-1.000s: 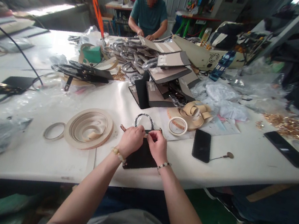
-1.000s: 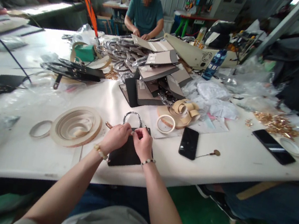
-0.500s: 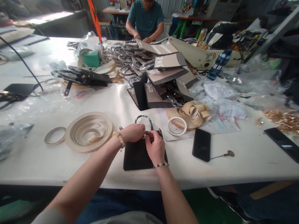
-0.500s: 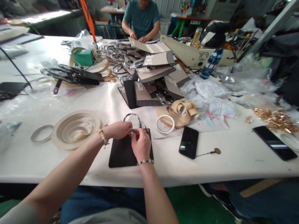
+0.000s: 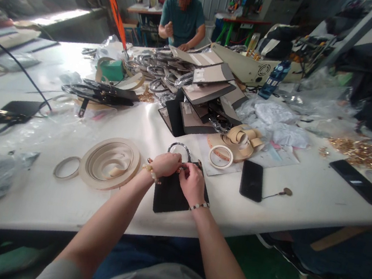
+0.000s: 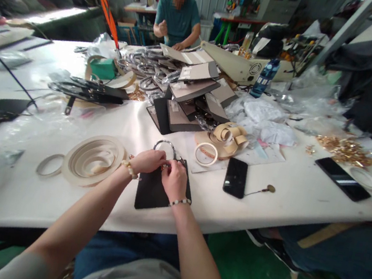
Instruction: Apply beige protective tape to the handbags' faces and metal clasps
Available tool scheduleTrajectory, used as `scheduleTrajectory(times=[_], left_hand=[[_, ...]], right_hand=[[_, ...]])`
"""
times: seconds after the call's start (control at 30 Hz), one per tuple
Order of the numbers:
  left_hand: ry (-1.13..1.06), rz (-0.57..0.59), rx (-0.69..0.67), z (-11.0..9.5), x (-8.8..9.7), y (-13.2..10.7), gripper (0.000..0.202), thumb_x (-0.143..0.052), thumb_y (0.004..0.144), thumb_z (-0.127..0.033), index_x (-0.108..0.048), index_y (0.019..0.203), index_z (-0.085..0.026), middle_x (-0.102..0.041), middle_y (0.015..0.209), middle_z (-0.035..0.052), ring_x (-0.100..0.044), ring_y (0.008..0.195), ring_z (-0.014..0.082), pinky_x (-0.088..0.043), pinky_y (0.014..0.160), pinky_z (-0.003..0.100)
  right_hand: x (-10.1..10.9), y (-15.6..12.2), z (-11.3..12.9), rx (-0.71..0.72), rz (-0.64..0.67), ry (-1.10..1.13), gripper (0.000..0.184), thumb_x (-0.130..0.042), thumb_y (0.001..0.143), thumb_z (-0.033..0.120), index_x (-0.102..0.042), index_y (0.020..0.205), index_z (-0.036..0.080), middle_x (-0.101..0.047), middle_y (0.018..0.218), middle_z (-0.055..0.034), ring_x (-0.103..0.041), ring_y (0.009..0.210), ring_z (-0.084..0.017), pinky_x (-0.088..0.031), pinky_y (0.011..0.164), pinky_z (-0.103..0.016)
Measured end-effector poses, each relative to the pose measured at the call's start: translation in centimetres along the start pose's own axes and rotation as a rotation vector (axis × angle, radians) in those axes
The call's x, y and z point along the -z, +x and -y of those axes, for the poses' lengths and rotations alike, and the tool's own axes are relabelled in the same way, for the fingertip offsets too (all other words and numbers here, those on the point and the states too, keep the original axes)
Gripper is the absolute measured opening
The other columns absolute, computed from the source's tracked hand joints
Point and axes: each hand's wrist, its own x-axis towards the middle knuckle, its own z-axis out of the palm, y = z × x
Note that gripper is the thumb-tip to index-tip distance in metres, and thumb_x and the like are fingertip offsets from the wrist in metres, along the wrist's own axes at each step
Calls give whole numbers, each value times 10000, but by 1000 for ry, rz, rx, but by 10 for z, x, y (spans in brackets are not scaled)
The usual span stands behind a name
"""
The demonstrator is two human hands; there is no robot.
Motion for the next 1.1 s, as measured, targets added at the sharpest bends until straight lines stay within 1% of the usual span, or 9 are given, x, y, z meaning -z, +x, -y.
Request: scheduleTrajectory(times=[0.07,0.17,0.3,0.4,0.5,0.57,0.73,0.97,1.1], left_hand=[[16,56,19,-5,5,-7,299,-720,1059,-454,-739,1099,-158,-762,1033,43,-744,948,186,-660,914,403],[28,58,47,-13,13,-20,299,-682,1080,-458,-740,1146,-173,-770,1099,63,-746,1031,200,-646,985,434],[28,60,58,-24,14,-36,313,-646,1096,-474,-748,1159,-185,-781,1136,68,-746,1068,206,-624,1037,451],[40,84,85,-29,8,-42,314,-652,1092,-477,-755,1111,-181,-787,1103,64,-751,1050,204,-619,1043,454],[58,92,125,-31,0,-42,309,-663,1088,-470,-753,1075,-175,-785,1073,59,-752,1032,201,-624,1034,450],[66,87,149,-33,-6,-42,301,-668,1087,-461,-749,1070,-172,-781,1068,58,-751,1024,199,-630,1023,448],[48,39,184,-35,-19,-42,288,-679,1082,-447,-744,1063,-167,-777,1092,62,-746,1051,203,-627,1038,456],[-73,-82,165,-32,-30,-43,256,-698,1074,-410,-742,1010,-166,-776,1037,48,-748,1021,192,-631,1025,441],[-175,-194,154,-26,-28,-51,234,-710,1068,-373,-738,963,-165,-765,961,29,-742,951,177,-634,982,415]], right_hand=[[0,0,1,0,-1,6,136,-631,962,200,-738,1031,247,-760,876,-94,-731,935,-308,-612,938,-460],[0,0,3,-9,-15,9,84,-645,954,224,-720,982,250,-729,814,-77,-719,881,-302,-609,906,-451],[9,-5,9,-36,-76,74,60,-640,932,257,-691,904,269,-681,701,-21,-671,697,-236,-578,739,-365],[26,-11,11,-87,-215,167,115,-617,960,329,-681,893,262,-709,716,-19,-643,627,-202,-540,645,-329],[48,-11,3,-166,-346,201,156,-639,942,383,-672,865,251,-715,723,-17,-625,626,-192,-536,637,-320],[60,-8,-6,-222,-381,200,167,-657,905,399,-660,830,249,-689,691,-4,-603,621,-187,-526,636,-317],[68,-2,-24,-344,-404,257,188,-663,835,427,-649,812,241,-649,662,14,-578,610,-180,-504,613,-309],[61,-7,-23,-289,-277,208,207,-658,861,441,-671,842,236,-610,631,30,-548,583,-168,-490,638,-307],[60,-8,-24,-318,-301,210,244,-634,866,470,-671,863,229,-594,633,37,-549,589,-167,-471,638,-303]])
